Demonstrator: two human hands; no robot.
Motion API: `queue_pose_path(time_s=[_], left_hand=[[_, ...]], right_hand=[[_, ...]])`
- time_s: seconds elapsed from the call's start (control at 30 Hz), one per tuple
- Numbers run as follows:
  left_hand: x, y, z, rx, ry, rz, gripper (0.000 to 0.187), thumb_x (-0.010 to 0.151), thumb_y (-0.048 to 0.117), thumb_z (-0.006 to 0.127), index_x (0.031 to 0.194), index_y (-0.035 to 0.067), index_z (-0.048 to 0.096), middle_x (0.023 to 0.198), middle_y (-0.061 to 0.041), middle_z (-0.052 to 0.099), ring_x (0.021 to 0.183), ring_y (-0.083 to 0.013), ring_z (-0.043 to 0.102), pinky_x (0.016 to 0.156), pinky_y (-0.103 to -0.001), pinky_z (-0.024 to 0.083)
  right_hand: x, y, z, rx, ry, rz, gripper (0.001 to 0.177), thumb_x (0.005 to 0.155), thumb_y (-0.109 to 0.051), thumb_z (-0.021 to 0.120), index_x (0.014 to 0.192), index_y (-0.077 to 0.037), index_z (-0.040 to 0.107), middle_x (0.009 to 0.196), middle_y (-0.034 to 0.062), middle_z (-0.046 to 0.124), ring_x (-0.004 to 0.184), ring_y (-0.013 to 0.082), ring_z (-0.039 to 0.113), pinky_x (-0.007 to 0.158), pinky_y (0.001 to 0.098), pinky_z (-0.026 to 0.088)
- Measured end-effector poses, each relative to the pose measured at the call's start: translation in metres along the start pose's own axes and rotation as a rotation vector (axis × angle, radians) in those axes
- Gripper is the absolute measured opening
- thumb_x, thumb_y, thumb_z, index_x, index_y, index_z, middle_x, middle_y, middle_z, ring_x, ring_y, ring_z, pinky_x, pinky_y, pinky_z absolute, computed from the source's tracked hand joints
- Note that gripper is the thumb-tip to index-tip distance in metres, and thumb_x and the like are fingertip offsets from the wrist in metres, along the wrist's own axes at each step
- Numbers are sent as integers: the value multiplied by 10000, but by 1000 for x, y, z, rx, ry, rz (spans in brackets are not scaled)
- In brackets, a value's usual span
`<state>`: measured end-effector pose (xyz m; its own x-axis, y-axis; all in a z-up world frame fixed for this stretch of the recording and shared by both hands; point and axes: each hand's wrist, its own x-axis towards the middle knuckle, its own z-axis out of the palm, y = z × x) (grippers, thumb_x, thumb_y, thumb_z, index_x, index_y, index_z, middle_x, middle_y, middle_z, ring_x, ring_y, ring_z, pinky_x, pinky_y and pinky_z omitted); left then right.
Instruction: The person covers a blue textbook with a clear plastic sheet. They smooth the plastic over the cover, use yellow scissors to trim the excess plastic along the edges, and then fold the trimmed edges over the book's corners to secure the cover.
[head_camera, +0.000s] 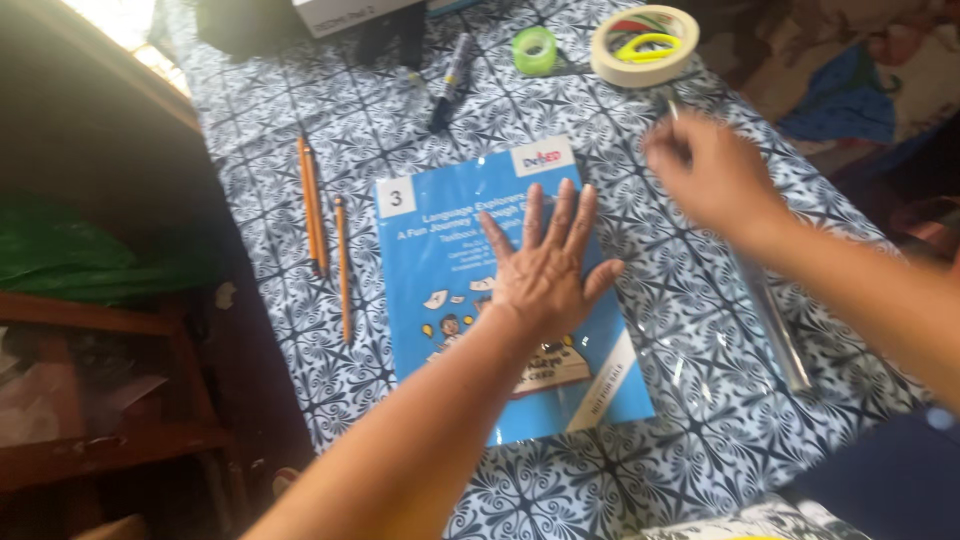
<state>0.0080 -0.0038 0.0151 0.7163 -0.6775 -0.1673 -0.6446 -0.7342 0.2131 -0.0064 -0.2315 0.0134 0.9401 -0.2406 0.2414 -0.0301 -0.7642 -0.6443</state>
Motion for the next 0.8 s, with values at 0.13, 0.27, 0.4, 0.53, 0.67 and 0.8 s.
queue_pose_path(time_s=[0.13, 0.27, 0.4, 0.53, 0.67, 0.8], left_hand=[[-5, -3, 8, -12, 126, 22, 825, 989, 685, 253, 1634, 196, 90, 1705, -88, 73, 1557, -367, -22, 1154, -736, -73], [-6, -4, 8, -2, 174, 30, 807, 989, 678, 259, 1622, 196, 124, 1691, -97, 121, 1555, -364, 13, 1162, -725, -67], [-7, -5, 7, 3, 194, 35, 795, 994, 666, 273, 1617, 181, 186, 1690, -106, 173, 1562, -371, 49, 1168, -731, -49], [-8, -5, 8, 1, 194, 39, 780, 1003, 655, 279, 1615, 175, 213, 1686, -106, 196, 1564, -370, 69, 1171, -736, -38], [-7, -4, 7, -7, 191, 36, 781, 996, 655, 282, 1611, 178, 220, 1679, -106, 202, 1559, -370, 70, 1173, -735, -37], [-8, -3, 6, 5, 196, 32, 794, 989, 654, 291, 1611, 166, 226, 1684, -104, 205, 1564, -365, 75, 1172, -730, -30]], right_hand=[[123, 60, 30, -179, 121, -366, 127, 969, -49, 652, 1014, -65, 770, 1018, 165, 750, 919, 323, 716, 851, 432, 561], [213, 107, 50, -227, -87, -156, 142, 941, -38, 692, 1056, -66, 771, 1000, 152, 764, 899, 275, 730, 784, 421, 578], [243, 135, 46, -341, -459, 14, 331, 799, -131, 871, 1108, -48, 783, 1014, 170, 777, 881, 303, 749, 751, 421, 598], [254, 121, 54, -481, -519, -147, 579, 672, -91, 900, 1232, -91, 755, 1061, 155, 764, 895, 301, 754, 739, 390, 609], [224, 66, 30, -699, -566, -166, 623, 696, -63, 847, 1300, -154, 727, 1009, 151, 792, 891, 305, 762, 731, 414, 612], [209, 23, 26, -754, -542, -208, 594, 702, -77, 841, 1280, -147, 727, 1011, 156, 786, 895, 309, 757, 735, 416, 607]])
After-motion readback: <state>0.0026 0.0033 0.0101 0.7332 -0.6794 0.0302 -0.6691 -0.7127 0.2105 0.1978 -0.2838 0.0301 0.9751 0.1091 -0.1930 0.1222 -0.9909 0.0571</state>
